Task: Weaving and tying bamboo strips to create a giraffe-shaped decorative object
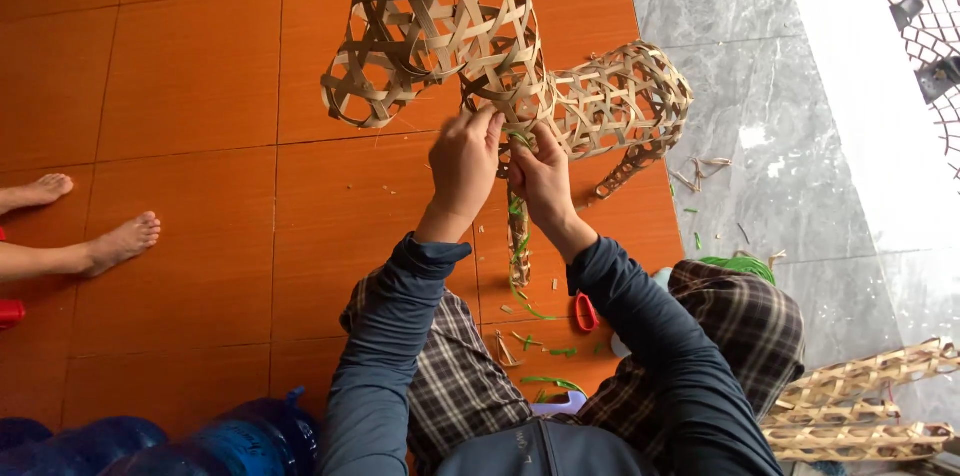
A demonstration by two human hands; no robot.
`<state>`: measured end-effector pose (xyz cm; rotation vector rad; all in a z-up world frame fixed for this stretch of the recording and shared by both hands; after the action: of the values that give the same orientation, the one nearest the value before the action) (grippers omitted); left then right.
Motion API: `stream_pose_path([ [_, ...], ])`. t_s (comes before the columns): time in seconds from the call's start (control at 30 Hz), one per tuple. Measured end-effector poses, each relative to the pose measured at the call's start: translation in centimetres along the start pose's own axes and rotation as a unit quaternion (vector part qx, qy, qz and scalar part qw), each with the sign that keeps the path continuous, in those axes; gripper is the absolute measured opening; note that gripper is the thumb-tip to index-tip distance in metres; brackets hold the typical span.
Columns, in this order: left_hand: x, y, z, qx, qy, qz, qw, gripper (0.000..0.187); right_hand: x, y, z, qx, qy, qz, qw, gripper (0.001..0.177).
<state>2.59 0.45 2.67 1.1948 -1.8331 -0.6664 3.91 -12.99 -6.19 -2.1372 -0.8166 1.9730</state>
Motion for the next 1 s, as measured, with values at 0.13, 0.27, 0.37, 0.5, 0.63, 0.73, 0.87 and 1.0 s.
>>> stream_pose_path([
  [0.13, -0.5, -0.6, -0.4, -0.190, 0.090, 0.201, 0.957, 0.044, 0.8, 0.3, -0.3, 0.011, -0.004, -0.039, 0.999, 0.028],
  [0.27, -1.6, -2.3, -0.6, -0.254, 0.123, 0.478, 0.832, 0.041, 0.5, 0.3, 0.1, 0.008, -0.018, -0.084, 0.996, 0.024],
  [0.37, -0.7, -0.9, -1.1, -0.236, 0.118, 0.554, 0.790, 0.037, 1.2, 0.9, -0.5, 0.002, -0.029, -0.055, 0.998, 0.027],
  [0.5, -0.8, -0.9, -1.0, -0.214, 0.140, 0.573, 0.779, 0.036, -2.9, 0.8, 0.9, -0.008, -0.072, 0.013, 0.997, 0.033],
  [0.63, -0.2, 1.1, -1.1, -0.236, 0.163, 0.566, 0.773, 0.034, -10.0, 0.6, 2.8, -0.046, -0.086, 0.246, 0.965, 0.035],
  [0.73, 0.0, 1.5, -1.0, -0.261, 0.156, 0.571, 0.763, 0.033, -13.7, 1.0, 3.4, -0.053, -0.051, 0.292, 0.954, 0.025],
  [0.87, 0.3, 1.5, -1.1, -0.262, 0.123, 0.552, 0.782, 0.032, -16.4, -0.4, 3.4, -0.055, -0.050, 0.339, 0.938, 0.026],
  [1.0, 0.9, 1.4, -1.1, -0.255, 0.122, 0.550, 0.785, 0.033, -15.9, -0.4, 2.3, -0.042, 0.006, 0.439, 0.897, 0.017],
])
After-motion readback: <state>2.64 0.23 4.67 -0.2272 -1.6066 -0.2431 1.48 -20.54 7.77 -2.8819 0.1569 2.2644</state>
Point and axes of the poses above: each hand's wrist, its own z-axis away from the middle knuckle, its own y-axis out of the back of the hand, x = y × z, the point moved 4 cm from there along -z, towards the middle knuckle, and after that the axes turned 10 degrees about -x, right-handed, at the moved point
